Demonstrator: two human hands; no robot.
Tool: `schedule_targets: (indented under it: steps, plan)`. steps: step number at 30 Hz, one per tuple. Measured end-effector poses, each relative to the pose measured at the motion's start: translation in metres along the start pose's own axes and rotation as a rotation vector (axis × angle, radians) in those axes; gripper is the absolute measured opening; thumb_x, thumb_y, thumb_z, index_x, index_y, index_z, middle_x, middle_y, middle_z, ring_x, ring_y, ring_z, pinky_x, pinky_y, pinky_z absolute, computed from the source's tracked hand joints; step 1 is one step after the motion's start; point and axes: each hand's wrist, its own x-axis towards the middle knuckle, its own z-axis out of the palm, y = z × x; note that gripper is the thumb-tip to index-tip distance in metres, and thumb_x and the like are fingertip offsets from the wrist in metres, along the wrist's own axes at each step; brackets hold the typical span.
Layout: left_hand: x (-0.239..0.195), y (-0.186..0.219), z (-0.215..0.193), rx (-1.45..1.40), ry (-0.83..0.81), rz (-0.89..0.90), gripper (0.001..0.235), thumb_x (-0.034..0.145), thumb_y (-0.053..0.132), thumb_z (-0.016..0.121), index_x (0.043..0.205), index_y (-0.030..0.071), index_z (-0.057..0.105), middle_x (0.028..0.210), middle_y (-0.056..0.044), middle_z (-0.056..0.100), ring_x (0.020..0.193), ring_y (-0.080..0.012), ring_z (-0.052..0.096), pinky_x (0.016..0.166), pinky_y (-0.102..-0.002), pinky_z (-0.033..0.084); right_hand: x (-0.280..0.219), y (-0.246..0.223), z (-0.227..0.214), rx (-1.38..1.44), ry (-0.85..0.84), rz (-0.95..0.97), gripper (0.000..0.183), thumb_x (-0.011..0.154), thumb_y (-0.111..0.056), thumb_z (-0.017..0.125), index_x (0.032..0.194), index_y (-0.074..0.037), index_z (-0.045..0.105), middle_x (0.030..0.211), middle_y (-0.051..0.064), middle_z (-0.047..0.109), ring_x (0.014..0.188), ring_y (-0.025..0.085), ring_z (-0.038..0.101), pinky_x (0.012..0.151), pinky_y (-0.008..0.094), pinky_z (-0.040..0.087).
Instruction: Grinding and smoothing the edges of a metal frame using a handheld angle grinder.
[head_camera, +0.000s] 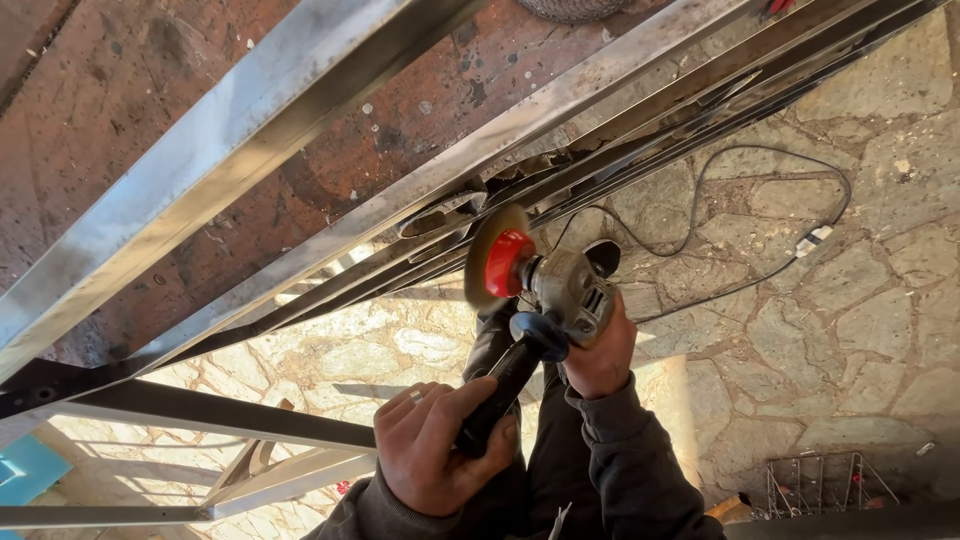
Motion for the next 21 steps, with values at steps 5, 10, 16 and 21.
schedule_targets:
  steps: [5,10,16,21]
  plan:
    - [0.001,-0.007,0.003,0.004,0.019,0.021,0.036,0.081,0.017,0.083,0.111,0.004,0.068,0.073,-0.005,0.068,0.059,-0.0186,0.067,0.056,-0.034,0.051,0.007,-0.003,-0.003,0.037,0.041,0.044,0.070,0.075,-0.033,0.092,0.124,0.000,0.056,0.108,0.011,0.076,0.092,0.018,0.077,0.079,0.034,0.066]
    - [0.004,0.000,0.004,-0.021,-0.017,0.035,0.038,0.082,0.019,0.084,0.112,0.003,0.067,0.070,-0.004,0.065,0.056,-0.0190,0.064,0.054,-0.034,0.050,0.006,0.004,-0.006,0.067,0.077,0.090,0.066,0.078,-0.036,0.092,0.122,0.000,0.057,0.105,0.011,0.077,0.091,0.017,0.077,0.079,0.035,0.066]
    - [0.001,0.002,0.005,0.040,0.045,0.058,0.037,0.079,0.020,0.085,0.108,0.007,0.067,0.067,-0.002,0.062,0.053,-0.0167,0.061,0.053,-0.034,0.048,0.006,-0.004,-0.007,0.076,-0.015,-0.012,0.066,0.079,-0.033,0.090,0.125,-0.001,0.057,0.109,0.009,0.076,0.094,0.015,0.078,0.084,0.032,0.067]
    - [0.011,0.006,0.007,-0.024,0.017,0.074,0.039,0.080,0.019,0.086,0.111,0.005,0.067,0.069,-0.003,0.062,0.055,-0.0179,0.062,0.053,-0.033,0.048,0.010,-0.007,-0.012,0.077,0.036,0.101,0.063,0.079,-0.029,0.091,0.125,-0.001,0.058,0.108,0.010,0.078,0.093,0.016,0.077,0.081,0.032,0.065]
